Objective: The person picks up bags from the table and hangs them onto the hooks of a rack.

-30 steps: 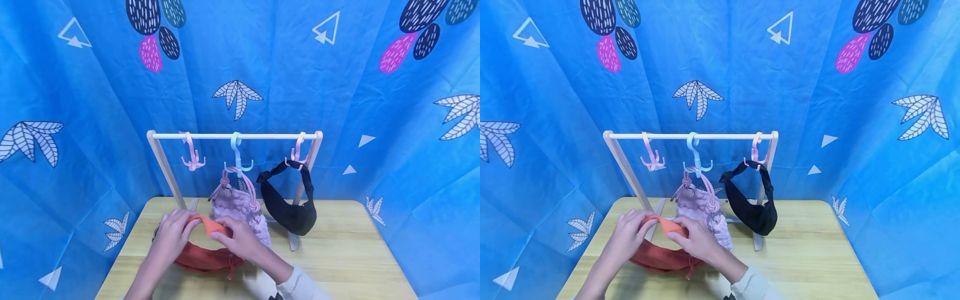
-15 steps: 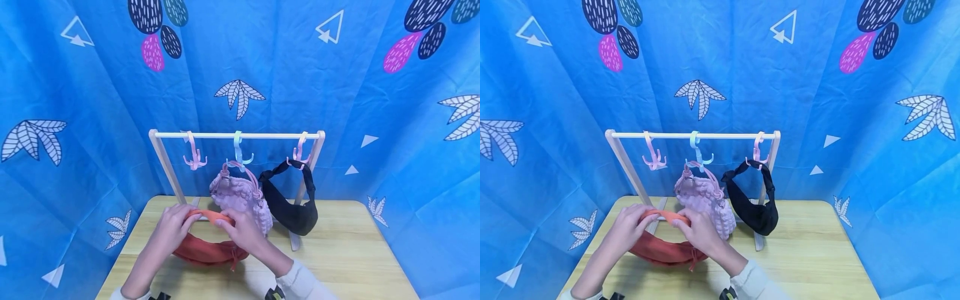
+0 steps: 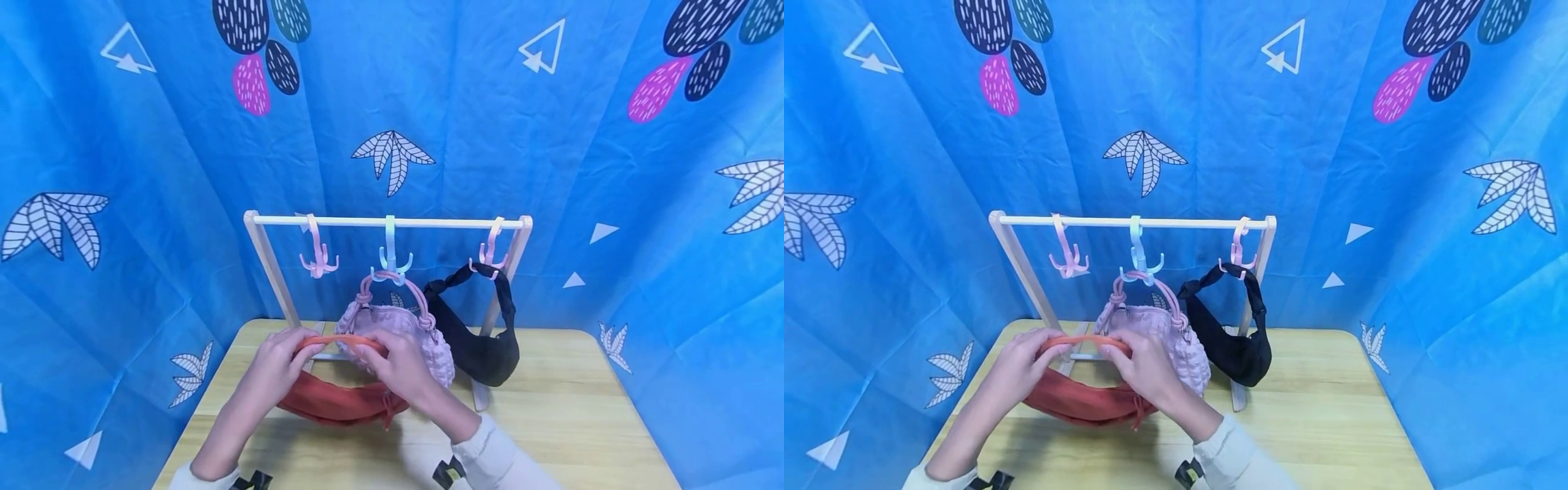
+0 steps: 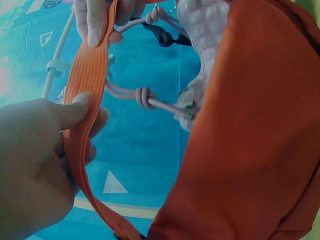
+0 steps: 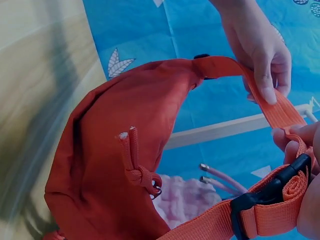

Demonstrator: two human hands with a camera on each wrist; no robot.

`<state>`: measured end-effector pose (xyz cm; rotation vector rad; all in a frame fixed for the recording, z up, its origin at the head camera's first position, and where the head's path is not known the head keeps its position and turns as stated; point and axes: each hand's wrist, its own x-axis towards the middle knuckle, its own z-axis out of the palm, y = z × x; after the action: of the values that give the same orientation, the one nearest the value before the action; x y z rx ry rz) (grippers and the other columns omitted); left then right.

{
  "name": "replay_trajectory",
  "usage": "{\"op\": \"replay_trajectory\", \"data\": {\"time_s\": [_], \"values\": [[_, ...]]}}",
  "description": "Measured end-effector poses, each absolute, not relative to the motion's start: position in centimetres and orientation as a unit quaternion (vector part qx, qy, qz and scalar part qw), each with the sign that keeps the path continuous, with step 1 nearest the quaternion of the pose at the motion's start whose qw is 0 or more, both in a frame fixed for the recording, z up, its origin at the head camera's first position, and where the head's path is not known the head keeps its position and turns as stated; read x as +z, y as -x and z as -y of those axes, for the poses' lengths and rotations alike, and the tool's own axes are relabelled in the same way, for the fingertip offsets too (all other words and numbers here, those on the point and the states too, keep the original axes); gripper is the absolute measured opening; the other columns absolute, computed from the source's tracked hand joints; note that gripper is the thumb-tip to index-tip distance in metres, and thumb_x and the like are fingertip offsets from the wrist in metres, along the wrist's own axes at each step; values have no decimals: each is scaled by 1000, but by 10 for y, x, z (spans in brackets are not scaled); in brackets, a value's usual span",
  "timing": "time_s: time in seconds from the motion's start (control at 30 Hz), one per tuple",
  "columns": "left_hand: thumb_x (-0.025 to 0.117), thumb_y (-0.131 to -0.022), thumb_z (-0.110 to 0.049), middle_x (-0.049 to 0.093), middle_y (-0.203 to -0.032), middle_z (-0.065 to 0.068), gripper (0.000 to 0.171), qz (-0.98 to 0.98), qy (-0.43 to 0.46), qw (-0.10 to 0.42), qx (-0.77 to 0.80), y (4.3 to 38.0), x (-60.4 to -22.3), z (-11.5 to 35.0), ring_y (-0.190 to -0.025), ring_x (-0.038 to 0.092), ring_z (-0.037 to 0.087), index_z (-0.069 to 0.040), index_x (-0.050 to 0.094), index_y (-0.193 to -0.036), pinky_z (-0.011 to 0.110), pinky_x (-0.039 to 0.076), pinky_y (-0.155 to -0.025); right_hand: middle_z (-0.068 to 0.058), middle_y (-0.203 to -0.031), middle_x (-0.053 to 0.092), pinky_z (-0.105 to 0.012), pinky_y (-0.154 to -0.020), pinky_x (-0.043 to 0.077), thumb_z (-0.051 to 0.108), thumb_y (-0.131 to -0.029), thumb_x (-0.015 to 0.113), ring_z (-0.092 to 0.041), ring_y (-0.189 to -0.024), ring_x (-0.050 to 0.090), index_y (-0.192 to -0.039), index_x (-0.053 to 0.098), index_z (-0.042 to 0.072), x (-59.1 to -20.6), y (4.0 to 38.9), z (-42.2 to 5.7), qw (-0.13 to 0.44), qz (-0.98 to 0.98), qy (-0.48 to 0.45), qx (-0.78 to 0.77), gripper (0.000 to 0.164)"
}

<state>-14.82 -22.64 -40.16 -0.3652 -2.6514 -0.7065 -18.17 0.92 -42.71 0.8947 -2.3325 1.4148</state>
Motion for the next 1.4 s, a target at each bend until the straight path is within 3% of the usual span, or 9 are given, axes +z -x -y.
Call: {"op": "replay_trajectory", "data": {"time_s": [0.13, 0.33, 0.67, 0.83, 0.97, 1.07, 1.17, 1.27, 1.4], "values": [[78, -93, -15, 75, -92, 1, 16, 940, 123, 183, -260, 150, -399, 231, -84, 63, 17, -14, 76, -108, 40, 62, -77, 4, -71, 65, -14, -48, 39, 23, -97, 74, 0, -58, 49, -107, 78, 11, -423, 184, -9, 138, 807, -303, 488, 16], [76, -95, -16, 76, -100, 6, 21, 940, 110, 172, -275, 150, -395, 237, -93, 68, 22, -13, 75, -115, 45, 65, -82, 4, -72, 65, -15, -48, 40, 20, -96, 76, -2, -58, 49, -108, 78, 10, -415, 186, -8, 151, 814, -291, 479, 16], [78, -92, -14, 74, -95, 8, 21, 937, 95, 187, -279, 155, -384, 241, -84, 61, 21, -11, 75, -113, 30, 59, -70, 2, -70, 65, -16, -47, 43, 19, -95, 76, -3, -57, 50, -106, 78, 10, -407, 198, -11, 156, 804, -298, 490, 14], [78, -92, -15, 74, -91, 7, 19, 933, 104, 207, -274, 158, -381, 244, -81, 61, 19, -12, 76, -111, 24, 55, -67, -1, -80, 74, -16, -53, 48, 19, -93, 78, -4, -65, 54, -105, 78, 10, -406, 207, -14, 179, 809, -297, 475, 15], [78, -93, -14, 75, -93, 8, 19, 930, 103, 216, -280, 160, -377, 246, -82, 62, 22, -11, 76, -111, 31, 57, -70, -2, -88, 78, -15, -55, 50, 18, -94, 77, -3, -67, 57, -105, 78, 10, -404, 213, -15, 183, 805, -306, 475, 14], [77, -93, -14, 76, -94, 9, 19, 927, 104, 222, -284, 162, -375, 248, -84, 64, 24, -11, 76, -112, 37, 59, -72, -2, -83, 77, -15, -52, 48, 17, -94, 76, -2, -62, 56, -105, 78, 9, -400, 216, -16, 191, 799, -317, 474, 13], [77, -94, -14, 74, -91, 8, 18, 921, 113, 237, -286, 165, -373, 249, -82, 62, 22, -10, 76, -111, 32, 55, -69, -3, -81, 76, -19, -53, 52, 16, -95, 76, -4, -62, 58, -105, 77, 7, -395, 218, -15, 211, 796, -325, 465, 13], [78, -93, -14, 71, -86, 7, 17, 915, 122, 257, -287, 167, -371, 250, -77, 59, 20, -9, 75, -109, 25, 50, -64, -4, -85, 79, -36, -87, 62, 16, -94, 76, -8, -68, 68, -105, 78, 8, -390, 220, -14, 236, 798, -320, 452, 13], [78, -93, -13, 69, -83, 7, 17, 910, 123, 272, -288, 171, -370, 251, -75, 57, 19, -7, 75, -108, 23, 47, -61, -6, -90, 81, -62, -118, 42, 16, -94, 78, -14, -76, 76, -106, 79, 8, -386, 221, -10, 251, 800, -306, 450, 15]]}}
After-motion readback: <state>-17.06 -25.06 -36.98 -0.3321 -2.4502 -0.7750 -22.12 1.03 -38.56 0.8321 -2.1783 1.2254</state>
